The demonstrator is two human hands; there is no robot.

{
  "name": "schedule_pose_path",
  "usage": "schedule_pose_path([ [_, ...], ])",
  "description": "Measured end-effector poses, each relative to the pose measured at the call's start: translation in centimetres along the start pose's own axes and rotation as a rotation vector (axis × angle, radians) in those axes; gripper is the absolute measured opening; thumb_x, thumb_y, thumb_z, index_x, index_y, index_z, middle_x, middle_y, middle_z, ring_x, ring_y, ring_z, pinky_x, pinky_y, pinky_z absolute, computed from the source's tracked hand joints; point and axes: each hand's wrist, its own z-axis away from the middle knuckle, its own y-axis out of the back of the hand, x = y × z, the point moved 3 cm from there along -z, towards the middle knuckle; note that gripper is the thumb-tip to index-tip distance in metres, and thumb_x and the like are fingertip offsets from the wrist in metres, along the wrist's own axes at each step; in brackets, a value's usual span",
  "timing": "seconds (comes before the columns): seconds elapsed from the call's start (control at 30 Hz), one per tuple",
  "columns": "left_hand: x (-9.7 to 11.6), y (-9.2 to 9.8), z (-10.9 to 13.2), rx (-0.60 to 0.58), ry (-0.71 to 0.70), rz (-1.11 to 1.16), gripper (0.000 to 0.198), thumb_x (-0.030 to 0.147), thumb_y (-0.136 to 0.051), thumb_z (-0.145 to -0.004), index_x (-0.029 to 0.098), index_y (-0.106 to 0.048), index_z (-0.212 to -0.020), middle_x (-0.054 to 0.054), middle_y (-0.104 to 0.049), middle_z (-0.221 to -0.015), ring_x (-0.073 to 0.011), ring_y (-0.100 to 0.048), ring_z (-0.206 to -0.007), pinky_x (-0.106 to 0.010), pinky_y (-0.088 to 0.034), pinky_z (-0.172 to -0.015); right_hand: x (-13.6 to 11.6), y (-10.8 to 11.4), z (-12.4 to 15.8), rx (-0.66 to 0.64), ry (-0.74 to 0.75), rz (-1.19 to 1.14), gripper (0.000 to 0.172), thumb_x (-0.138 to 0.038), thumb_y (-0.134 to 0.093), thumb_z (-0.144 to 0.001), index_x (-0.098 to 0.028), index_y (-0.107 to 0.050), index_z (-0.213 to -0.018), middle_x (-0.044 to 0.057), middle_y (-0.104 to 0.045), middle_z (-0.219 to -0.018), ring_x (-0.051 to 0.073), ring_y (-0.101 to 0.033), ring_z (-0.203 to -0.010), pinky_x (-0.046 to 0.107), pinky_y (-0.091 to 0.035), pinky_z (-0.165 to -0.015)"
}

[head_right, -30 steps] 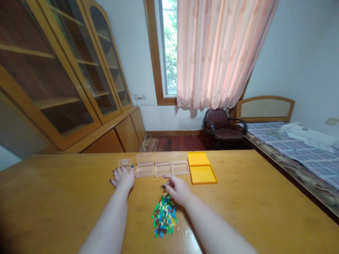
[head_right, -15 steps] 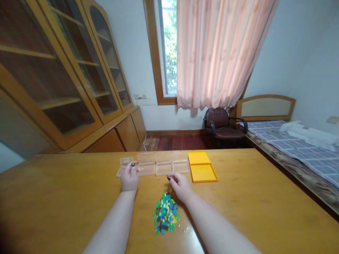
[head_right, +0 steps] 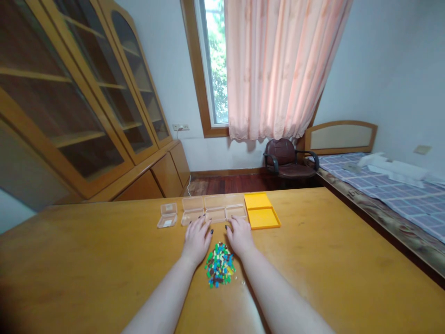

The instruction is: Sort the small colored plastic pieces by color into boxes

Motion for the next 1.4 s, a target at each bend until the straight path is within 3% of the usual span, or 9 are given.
schedule_pose_path([
  [0.17, 0.2, -1.0, -0.3, -0.187, 0.136, -0.079, 0.054, 0.039, -0.04, -0.084, 0.027, -0.031, -0.136, -0.007, -0.024, -0.146, -0.0289, -0.021, -0.132, -0.056, -0.009, -0.105, 1.1, 0.0, 0.0, -0.134, -0.097, 0.206, 0.048, -0.04, -0.042, -0.085, -0.017, -0.045, -0.127, 0.011, -0.034, -0.141, 0.024, -0.027, -0.13, 0.045, -0.008, -0.106],
  [0.37, 1.3, -2.5, -1.2, -0.302, 0.033, -0.053, 0.055, 0.043, -0.036, -0.085, 0.027, -0.027, -0.138, -0.005, -0.025, -0.145, -0.0256, -0.018, -0.133, -0.054, -0.003, -0.106, 1.4, -0.3, -0.6, -0.235, -0.118, 0.258, 0.047, -0.045, -0.035, -0.087, -0.024, -0.042, -0.129, 0.009, -0.037, -0.139, 0.024, -0.026, -0.13, 0.05, 0.0, -0.105],
  [0.8, 0.3, -3.3, -1.2, -0.318, 0.023, -0.05, 0.059, 0.047, -0.032, -0.086, 0.027, -0.021, -0.139, -0.006, -0.019, -0.147, -0.0244, -0.013, -0.135, -0.054, -0.003, -0.106, 1.4, -0.6, -1.0, -0.245, -0.136, 0.296, 0.051, -0.048, -0.037, -0.086, -0.025, -0.039, -0.131, 0.01, -0.035, -0.14, 0.026, -0.023, -0.131, 0.052, 0.003, -0.104],
  [0.97, 0.2, -3.3, -1.3, -0.265, 0.049, -0.062, 0.062, 0.046, -0.038, -0.084, 0.027, -0.02, -0.14, -0.007, -0.017, -0.148, -0.0269, -0.012, -0.135, -0.053, -0.004, -0.107, 1.3, -0.6, -1.0, -0.246, -0.148, 0.312, 0.057, -0.049, -0.037, -0.085, -0.022, -0.034, -0.135, 0.011, -0.029, -0.143, 0.027, -0.018, -0.133, 0.054, 0.007, -0.103],
  [1.1, -0.8, -2.9, -1.6, -0.166, 0.258, -0.118, 0.059, 0.044, -0.038, -0.084, 0.026, -0.024, -0.139, -0.01, -0.017, -0.147, -0.031, -0.013, -0.134, -0.056, -0.007, -0.105, 1.9, 0.1, -0.9, -0.144, -0.322, 0.38, 0.065, -0.052, -0.033, -0.084, -0.016, -0.025, -0.139, 0.014, -0.015, -0.147, 0.033, -0.004, -0.134, 0.06, 0.009, -0.099],
  [1.2, -1.6, -2.7, -1.8, -0.16, 0.415, -0.139, 0.059, 0.046, -0.034, -0.085, 0.021, -0.028, -0.137, -0.014, -0.024, -0.145, -0.032, -0.016, -0.133, -0.058, -0.01, -0.103, 3.1, 0.2, -0.6, -0.129, -0.479, 0.423, 0.073, -0.056, -0.03, -0.083, -0.01, -0.023, -0.139, 0.02, -0.015, -0.146, 0.037, -0.005, -0.133, 0.064, 0.007, -0.096],
  [1.4, -2.1, -3.1, -1.8, -0.214, 0.376, -0.117, 0.059, 0.047, -0.034, -0.084, 0.019, -0.031, -0.136, -0.014, -0.024, -0.145, -0.03, -0.016, -0.134, -0.057, -0.008, -0.104, 4.4, -0.6, -0.7, -0.208, -0.53, 0.419, 0.075, -0.058, -0.031, -0.082, -0.007, -0.026, -0.137, 0.021, -0.027, -0.141, 0.037, -0.015, -0.131, 0.066, 0.007, -0.096],
])
